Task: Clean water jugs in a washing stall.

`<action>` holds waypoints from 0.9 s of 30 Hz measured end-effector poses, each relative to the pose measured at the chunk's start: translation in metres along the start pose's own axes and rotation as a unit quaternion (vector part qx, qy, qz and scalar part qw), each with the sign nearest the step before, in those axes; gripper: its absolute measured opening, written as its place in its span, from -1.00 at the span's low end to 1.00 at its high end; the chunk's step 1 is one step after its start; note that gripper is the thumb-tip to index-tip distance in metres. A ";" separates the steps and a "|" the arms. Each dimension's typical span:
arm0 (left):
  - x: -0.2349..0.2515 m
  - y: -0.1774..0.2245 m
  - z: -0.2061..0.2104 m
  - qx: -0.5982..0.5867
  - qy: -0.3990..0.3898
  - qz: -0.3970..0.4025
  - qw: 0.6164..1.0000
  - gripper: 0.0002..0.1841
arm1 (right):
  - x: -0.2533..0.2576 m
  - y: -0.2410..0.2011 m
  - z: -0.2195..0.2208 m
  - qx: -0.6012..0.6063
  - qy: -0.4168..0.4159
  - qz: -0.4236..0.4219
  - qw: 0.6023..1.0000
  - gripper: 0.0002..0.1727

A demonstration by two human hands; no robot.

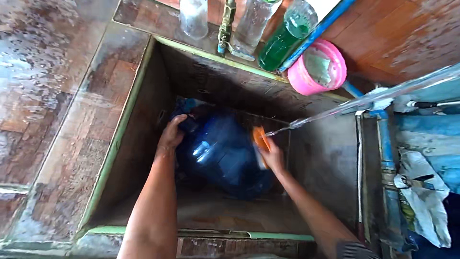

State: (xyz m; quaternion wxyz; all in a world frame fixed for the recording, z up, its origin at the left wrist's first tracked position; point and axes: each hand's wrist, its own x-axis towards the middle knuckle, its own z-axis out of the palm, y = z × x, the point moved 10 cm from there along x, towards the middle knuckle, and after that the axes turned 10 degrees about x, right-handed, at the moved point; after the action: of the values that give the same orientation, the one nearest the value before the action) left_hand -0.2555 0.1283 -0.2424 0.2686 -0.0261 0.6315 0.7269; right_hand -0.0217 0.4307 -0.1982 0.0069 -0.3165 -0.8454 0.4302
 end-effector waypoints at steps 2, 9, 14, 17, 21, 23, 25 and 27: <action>0.011 -0.007 -0.030 -0.027 0.103 0.007 0.994 -0.71 | -0.011 0.053 -0.018 -0.004 -0.009 0.090 0.996 -0.33; 0.008 0.009 -0.013 0.061 0.318 -0.111 0.940 -0.11 | -0.019 -0.069 0.039 0.070 0.049 -0.103 0.991 -0.29; 0.011 -0.012 -0.035 0.035 0.292 -0.103 0.950 -0.27 | -0.039 0.029 -0.011 -0.021 -0.018 0.124 0.992 -0.31; 0.020 0.005 0.022 0.013 0.123 -0.025 0.992 -0.53 | -0.037 -0.117 0.021 0.034 0.008 -0.172 0.985 -0.31; 0.005 -0.004 0.026 0.013 -0.059 -0.008 0.998 -0.60 | -0.019 -0.072 0.005 0.036 0.045 -0.121 0.991 -0.32; -0.001 -0.022 -0.023 -0.004 0.144 -0.066 0.987 -0.49 | -0.023 0.024 -0.013 -0.019 0.023 0.069 0.997 -0.32; -0.005 -0.029 -0.041 0.000 0.280 -0.097 0.955 -0.24 | -0.031 0.034 -0.019 -0.062 -0.017 0.121 0.991 -0.30; -0.002 -0.015 -0.016 0.009 0.271 -0.099 0.957 -0.25 | -0.032 -0.043 0.001 -0.028 -0.023 -0.006 0.999 -0.29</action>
State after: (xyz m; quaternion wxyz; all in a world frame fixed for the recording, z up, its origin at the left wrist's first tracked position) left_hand -0.2517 0.1133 -0.2587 0.1582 -0.2818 0.6816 0.6565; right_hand -0.0194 0.3946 -0.1592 -0.0189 -0.3009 -0.8590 0.4138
